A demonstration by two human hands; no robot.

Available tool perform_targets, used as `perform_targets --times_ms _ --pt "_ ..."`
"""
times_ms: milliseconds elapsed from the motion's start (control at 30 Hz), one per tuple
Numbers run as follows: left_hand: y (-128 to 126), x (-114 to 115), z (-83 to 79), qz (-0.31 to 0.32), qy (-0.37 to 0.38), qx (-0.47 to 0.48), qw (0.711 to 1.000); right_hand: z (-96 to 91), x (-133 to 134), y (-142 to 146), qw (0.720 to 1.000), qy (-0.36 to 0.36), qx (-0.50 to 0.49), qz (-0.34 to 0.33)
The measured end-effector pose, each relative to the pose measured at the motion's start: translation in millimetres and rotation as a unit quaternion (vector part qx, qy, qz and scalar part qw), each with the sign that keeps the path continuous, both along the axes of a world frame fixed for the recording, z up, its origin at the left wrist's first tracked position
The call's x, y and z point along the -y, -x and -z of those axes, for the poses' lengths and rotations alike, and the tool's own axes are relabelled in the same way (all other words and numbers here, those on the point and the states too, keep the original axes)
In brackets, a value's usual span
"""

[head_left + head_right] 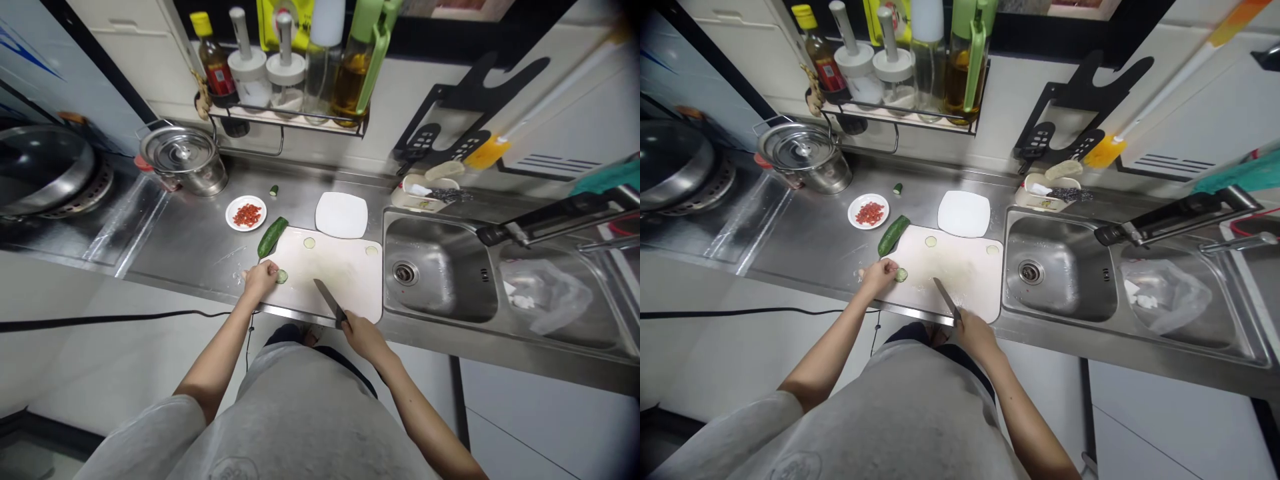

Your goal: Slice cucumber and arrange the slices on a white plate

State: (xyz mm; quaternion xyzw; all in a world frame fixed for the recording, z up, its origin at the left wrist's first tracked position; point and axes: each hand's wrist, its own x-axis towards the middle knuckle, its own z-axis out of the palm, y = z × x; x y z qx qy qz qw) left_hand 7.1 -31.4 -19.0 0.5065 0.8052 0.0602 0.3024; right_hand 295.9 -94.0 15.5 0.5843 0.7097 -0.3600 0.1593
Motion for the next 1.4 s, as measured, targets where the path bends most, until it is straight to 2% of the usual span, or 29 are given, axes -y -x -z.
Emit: perform_targets --times_ms 633,867,967,1100,1233,1400 --pt "7 3 6.5 0.028 0.004 -0.01 1.0 1.2 -2 6 1.0 0.004 0.016 0.007" --pt "7 1 3.7 0.019 -0.041 -0.006 0.999 0.6 -1 7 0.999 -0.012 0.025 0.026" --pt "-4 -10 3.0 0.018 -0.081 0.005 0.997 -0.8 -2 7 0.998 -0.025 0.027 0.054" --pt "-30 -36 4.5 0.032 -0.119 0.019 0.992 -3.4 -4 4 0.996 -0.035 0.036 0.073" --pt "-52 -65 7.4 0.055 -0.11 0.012 0.992 -5.7 -2 0 0.995 -0.032 0.052 0.078" --pt "-66 -90 10.5 0.084 -0.086 -0.024 0.992 -8.0 1 -4 0.995 -0.028 0.051 0.086"
